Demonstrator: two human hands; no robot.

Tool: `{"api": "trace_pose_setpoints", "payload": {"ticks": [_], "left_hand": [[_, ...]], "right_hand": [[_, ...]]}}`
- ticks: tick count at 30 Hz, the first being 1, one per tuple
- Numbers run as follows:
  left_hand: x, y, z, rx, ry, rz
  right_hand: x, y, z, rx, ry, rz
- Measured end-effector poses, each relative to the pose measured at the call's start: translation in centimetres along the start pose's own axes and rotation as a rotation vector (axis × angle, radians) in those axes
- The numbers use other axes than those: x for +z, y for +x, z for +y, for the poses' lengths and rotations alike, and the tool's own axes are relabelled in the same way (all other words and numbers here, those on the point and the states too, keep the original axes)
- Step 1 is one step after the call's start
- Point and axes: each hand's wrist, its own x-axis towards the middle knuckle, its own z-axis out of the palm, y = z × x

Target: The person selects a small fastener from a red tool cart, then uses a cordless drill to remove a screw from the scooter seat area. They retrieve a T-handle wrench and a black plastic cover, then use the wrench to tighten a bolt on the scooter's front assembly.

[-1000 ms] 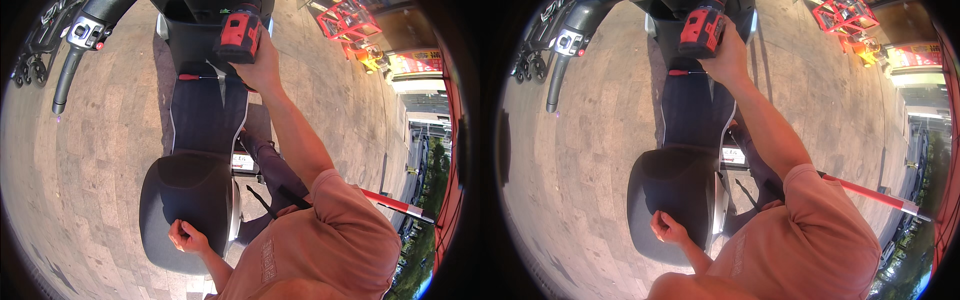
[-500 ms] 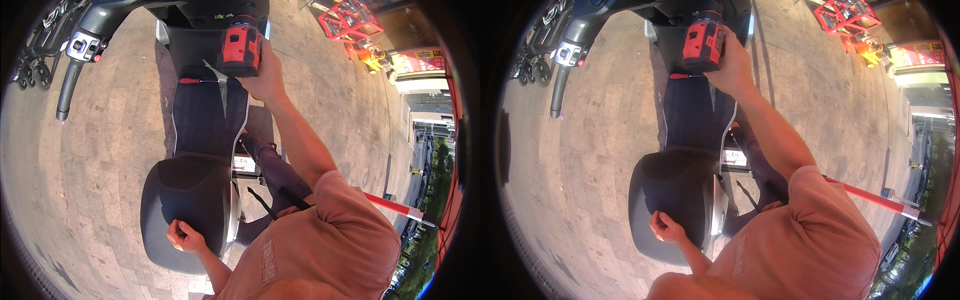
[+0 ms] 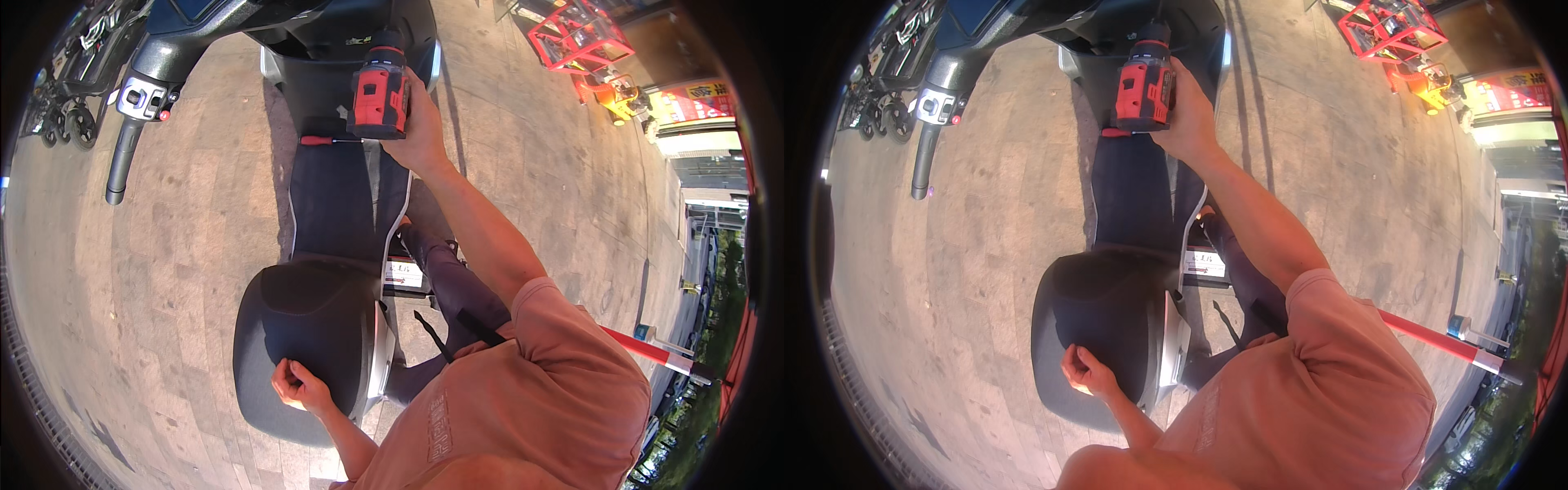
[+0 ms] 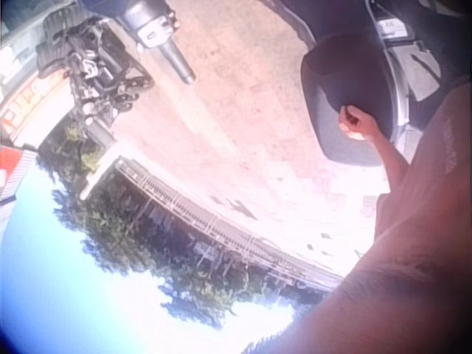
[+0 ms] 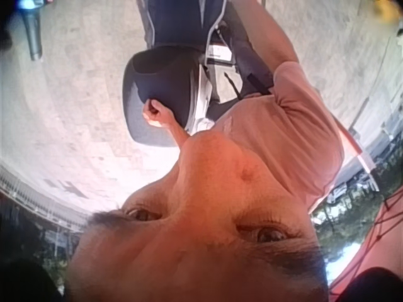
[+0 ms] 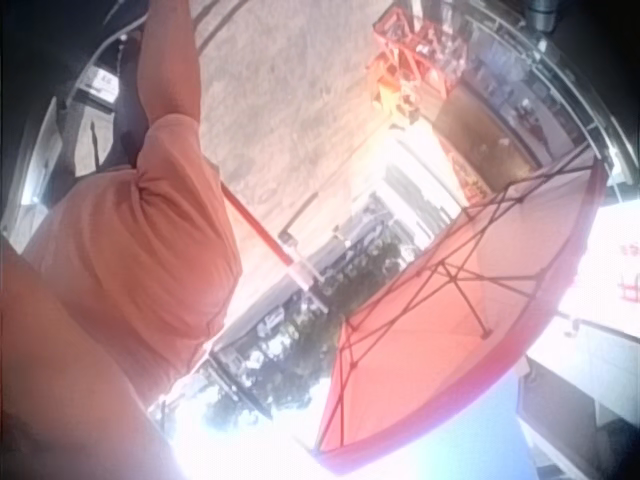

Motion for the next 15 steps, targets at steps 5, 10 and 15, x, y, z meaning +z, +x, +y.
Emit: {"api": "trace_pose_setpoints", "payload": {"ticks": [5, 10, 15], "left_hand": [[-0.3, 0.0, 0.0, -0.017, 0.035, -0.017], [-0.2, 0.9, 3.3, -0.184, -0.112, -0.119], [6.9, 0.8, 12.4, -0.621, -1.448, -0.641]], "right_hand": [[1.1, 0.2, -1.5, 0.011, 0.044, 0.0], [-1.7, -1.6, -2.8, 0.103, 0.267, -0.112], [-8.1, -8.4, -2.6, -0.239, -0.117, -0.731]]}}
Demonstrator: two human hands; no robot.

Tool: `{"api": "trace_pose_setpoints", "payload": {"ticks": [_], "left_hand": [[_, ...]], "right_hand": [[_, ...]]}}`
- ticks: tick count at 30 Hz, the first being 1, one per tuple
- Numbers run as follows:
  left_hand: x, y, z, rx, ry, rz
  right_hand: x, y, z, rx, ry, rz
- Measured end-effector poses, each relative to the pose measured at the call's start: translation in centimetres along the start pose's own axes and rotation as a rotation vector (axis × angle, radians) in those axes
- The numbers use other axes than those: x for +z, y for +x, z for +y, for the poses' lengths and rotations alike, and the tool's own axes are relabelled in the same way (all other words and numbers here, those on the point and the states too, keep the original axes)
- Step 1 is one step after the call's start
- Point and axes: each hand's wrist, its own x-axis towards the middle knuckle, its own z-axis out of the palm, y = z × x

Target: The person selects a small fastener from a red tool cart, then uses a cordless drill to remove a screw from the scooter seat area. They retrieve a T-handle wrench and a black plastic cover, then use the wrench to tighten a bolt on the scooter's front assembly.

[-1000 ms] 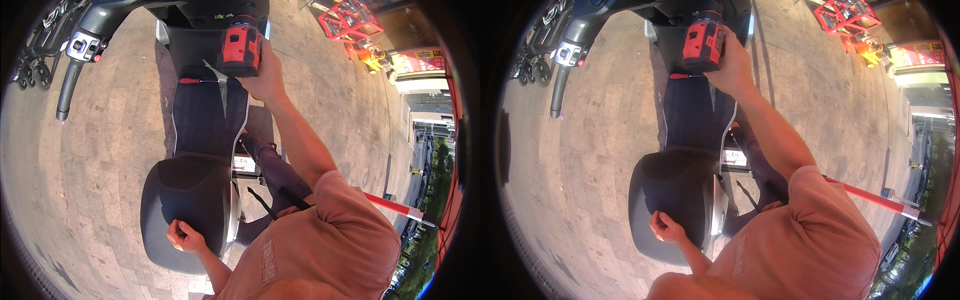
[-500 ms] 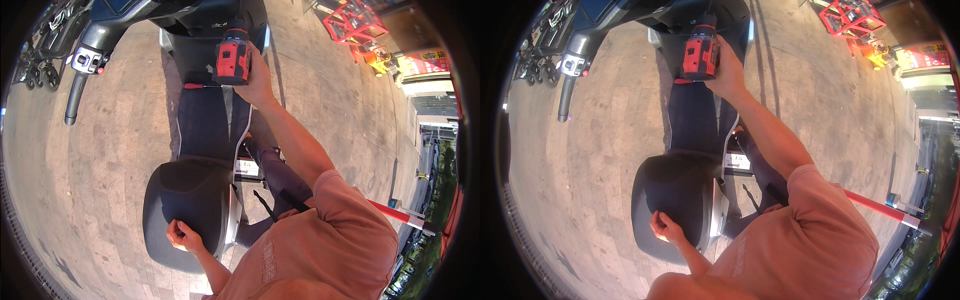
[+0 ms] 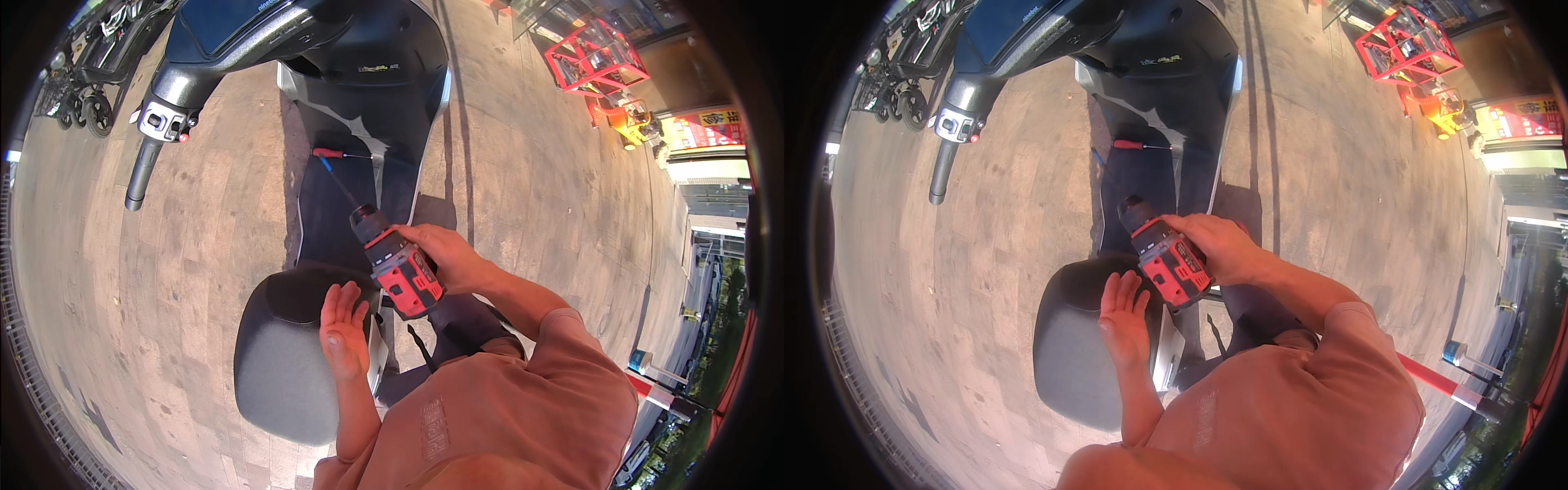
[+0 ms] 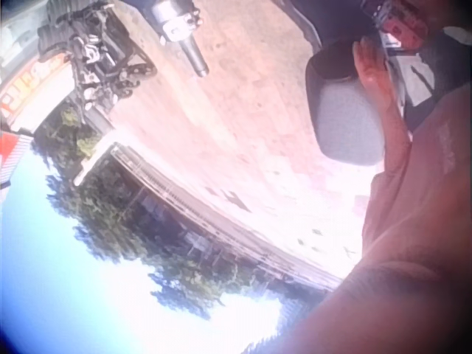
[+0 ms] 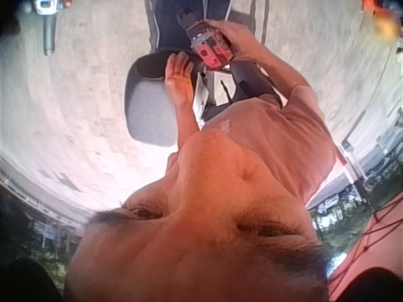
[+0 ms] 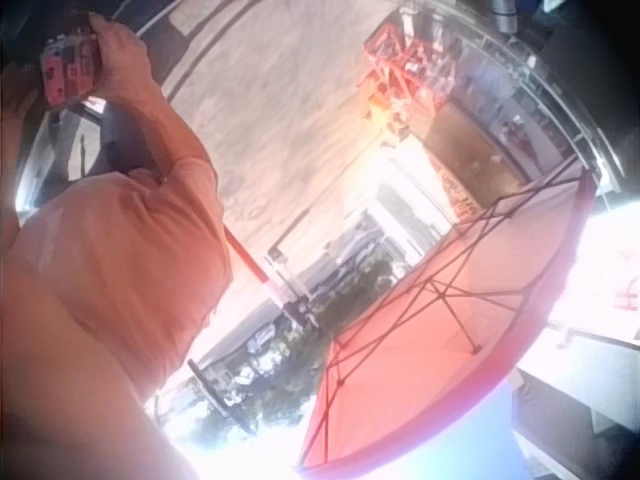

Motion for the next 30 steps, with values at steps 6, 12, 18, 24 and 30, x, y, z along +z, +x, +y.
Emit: {"api": "trace_pose_setpoints", "payload": {"ticks": [6, 12, 18, 24, 30], "left_hand": [[6.8, 2.8, -3.5, -0.489, -0.426, 0.012], [10.0, 1.6, -4.9, -0.366, -0.46, 0.051], [11.6, 1.6, -6.3, -0.275, -0.666, -0.036], [9.4, 0.1, -6.4, -0.392, -0.519, 0.03], [8.7, -0.7, -5.8, -0.45, -0.436, 0.132]], "right_hand": [[-3.1, -0.6, 0.4, -0.059, 0.089, -0.62], [-18.5, 15.0, 11.3, -0.078, -0.219, 0.193], [-21.4, 23.5, 19.1, 0.022, -0.184, 0.056], [-22.7, 25.4, 20.0, -0.3, 0.004, 0.377], [-20.7, 28.1, 22.3, -0.141, -0.55, 0.489]]}}
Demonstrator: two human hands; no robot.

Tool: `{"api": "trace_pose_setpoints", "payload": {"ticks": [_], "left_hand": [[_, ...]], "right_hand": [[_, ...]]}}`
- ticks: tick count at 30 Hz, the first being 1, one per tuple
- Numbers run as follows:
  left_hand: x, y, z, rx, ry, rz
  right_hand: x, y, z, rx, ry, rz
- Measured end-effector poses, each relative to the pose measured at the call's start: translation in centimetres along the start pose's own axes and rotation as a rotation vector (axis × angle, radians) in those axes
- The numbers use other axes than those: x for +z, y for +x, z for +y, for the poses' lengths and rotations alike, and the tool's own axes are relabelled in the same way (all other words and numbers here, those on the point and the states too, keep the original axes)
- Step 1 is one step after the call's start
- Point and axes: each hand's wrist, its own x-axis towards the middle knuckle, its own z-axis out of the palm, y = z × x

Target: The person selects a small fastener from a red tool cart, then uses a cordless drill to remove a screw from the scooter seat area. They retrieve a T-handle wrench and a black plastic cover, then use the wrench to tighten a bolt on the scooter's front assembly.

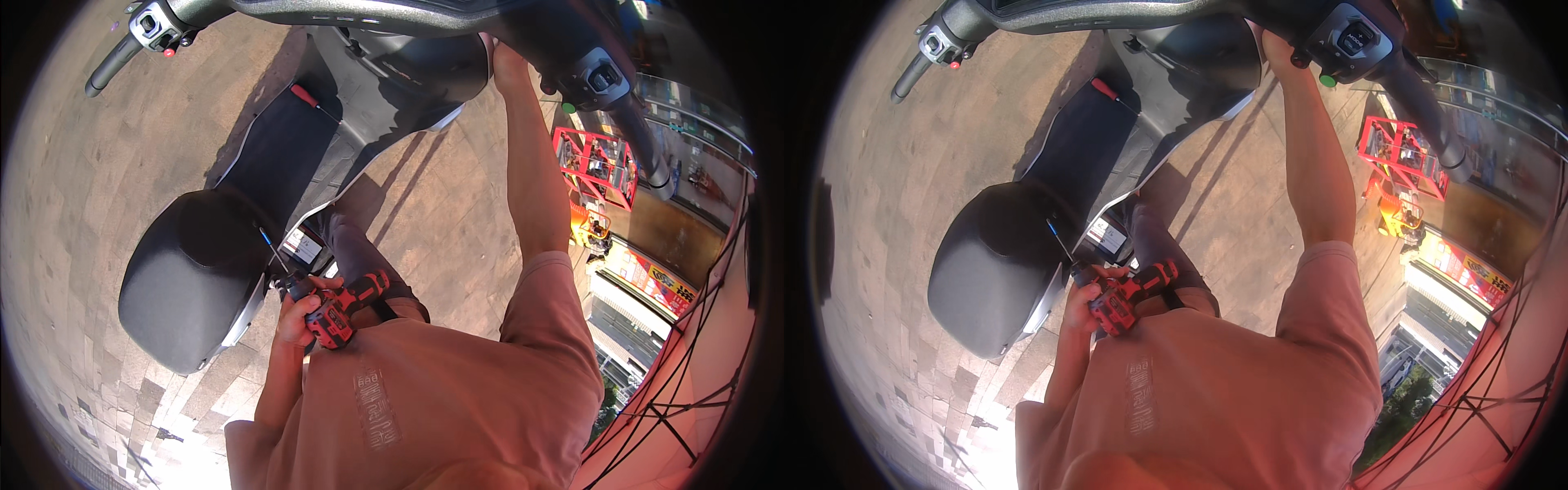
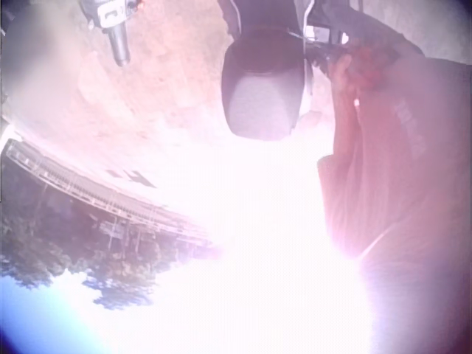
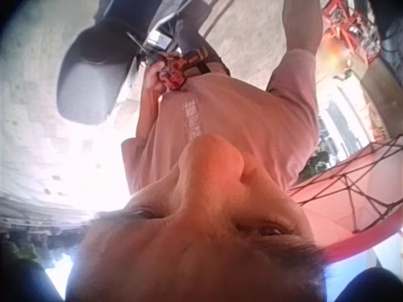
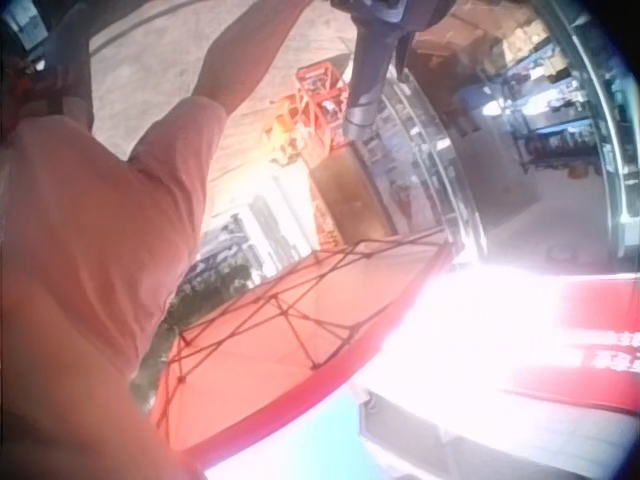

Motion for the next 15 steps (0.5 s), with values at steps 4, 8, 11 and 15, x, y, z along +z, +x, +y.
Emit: {"api": "trace_pose_setpoints", "payload": {"ticks": [4, 8, 11, 15], "left_hand": [[0.3, -0.1, 0.3, 0.07, 0.015, -0.007], [0.5, 0.0, 0.4, 0.129, 0.04, -0.021], [0.6, -0.2, 0.3, 0.124, 0.037, -0.001], [0.8, -0.5, 0.3, 0.078, -0.013, -0.039]], "right_hand": [[0.7, 0.4, 0.0, 0.043, -0.096, 0.038], [0.8, 0.0, -0.6, -0.005, -0.038, -0.004], [0.7, 0.0, -1.0, 0.047, -0.176, 0.028], [0.5, 0.2, -1.9, 0.0, -0.01, -0.035]]}}
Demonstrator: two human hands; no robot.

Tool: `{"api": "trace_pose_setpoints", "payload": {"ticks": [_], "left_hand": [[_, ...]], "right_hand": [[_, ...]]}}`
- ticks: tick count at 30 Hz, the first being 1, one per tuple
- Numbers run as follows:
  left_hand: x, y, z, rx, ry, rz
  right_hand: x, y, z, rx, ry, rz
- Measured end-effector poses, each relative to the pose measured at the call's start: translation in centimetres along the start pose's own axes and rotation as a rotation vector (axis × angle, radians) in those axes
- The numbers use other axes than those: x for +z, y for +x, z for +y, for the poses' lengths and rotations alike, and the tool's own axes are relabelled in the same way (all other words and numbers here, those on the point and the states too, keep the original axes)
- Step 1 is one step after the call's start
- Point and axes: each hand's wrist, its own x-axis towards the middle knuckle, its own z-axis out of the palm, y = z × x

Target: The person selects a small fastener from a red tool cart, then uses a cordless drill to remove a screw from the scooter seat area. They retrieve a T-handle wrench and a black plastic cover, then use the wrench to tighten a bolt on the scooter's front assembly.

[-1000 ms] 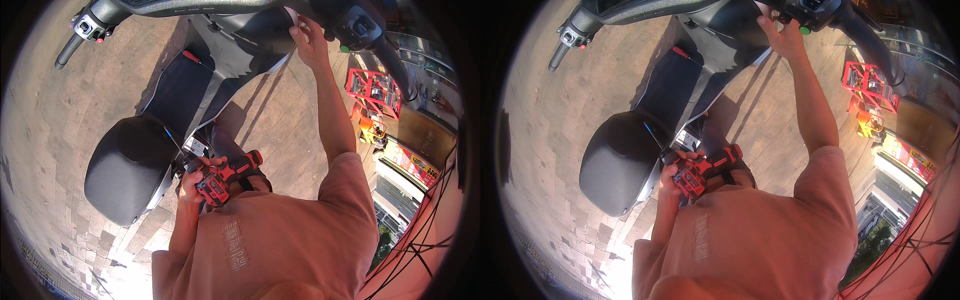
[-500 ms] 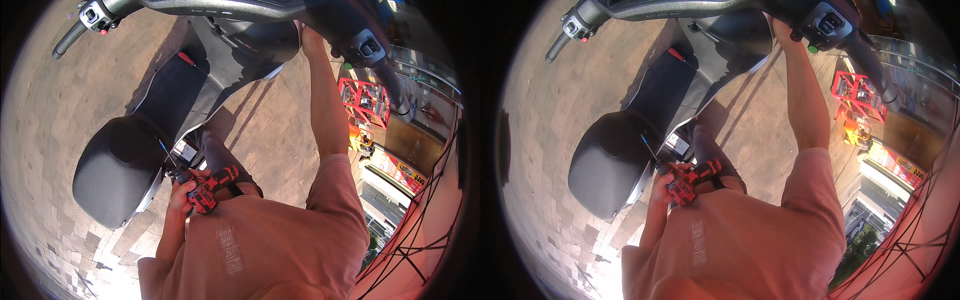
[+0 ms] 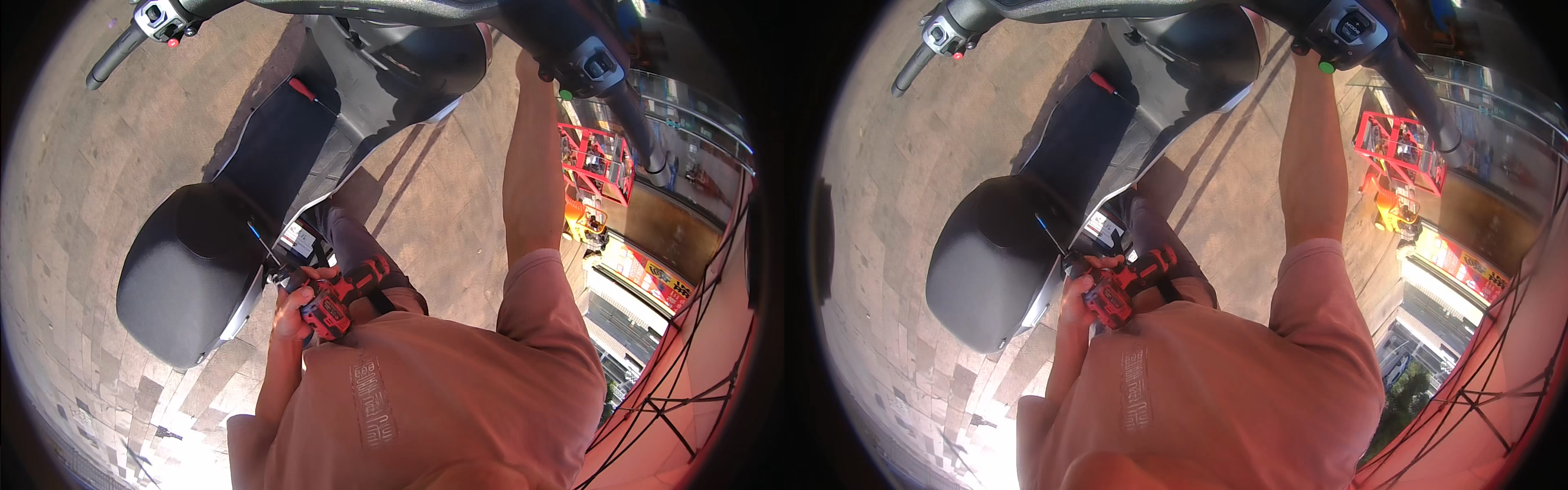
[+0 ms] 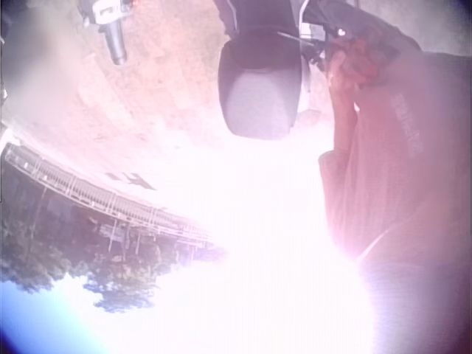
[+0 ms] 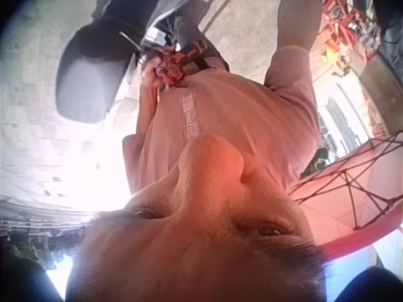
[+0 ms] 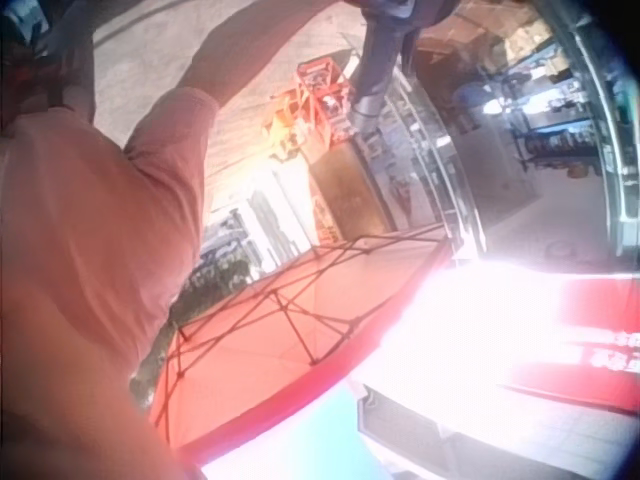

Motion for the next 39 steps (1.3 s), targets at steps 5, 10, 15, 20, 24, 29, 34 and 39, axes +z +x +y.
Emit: {"api": "trace_pose_setpoints", "payload": {"ticks": [5, 10, 15, 20, 24, 29, 34, 39], "left_hand": [[0.0, 0.0, 0.0, 0.028, 0.055, -0.008], [-0.1, -0.1, -0.1, 0.018, 0.044, 0.024], [-0.7, -0.2, -0.5, 0.043, 0.043, 0.008], [-1.4, -1.0, -0.8, 0.058, 0.049, 0.049], [-1.6, -1.3, -0.8, 0.062, 0.06, 0.053], [-1.2, -1.0, -0.6, 0.036, 0.04, 0.051], [-0.7, -1.2, -0.6, 0.105, 0.033, 0.022], [-0.9, -1.7, -0.5, 0.12, 0.064, 0.094]], "right_hand": [[-0.2, -0.5, -2.5, 0.012, 0.031, -0.011], [-1.7, -0.9, -6.1, -0.049, 0.24, -0.133], [-5.7, -1.8, -8.3, -0.134, 0.392, -0.345], [-6.5, -1.5, -9.4, -0.044, 0.481, -0.5], [-6.8, -2.1, -9.6, -0.07, 0.21, -0.431], [-8.5, -0.2, -5.6, -0.262, 0.211, -0.362], [-5.2, 4.0, 1.2, -0.036, 0.336, -0.261], [-2.9, 3.7, 2.4, 0.036, 0.35, -0.167]]}}
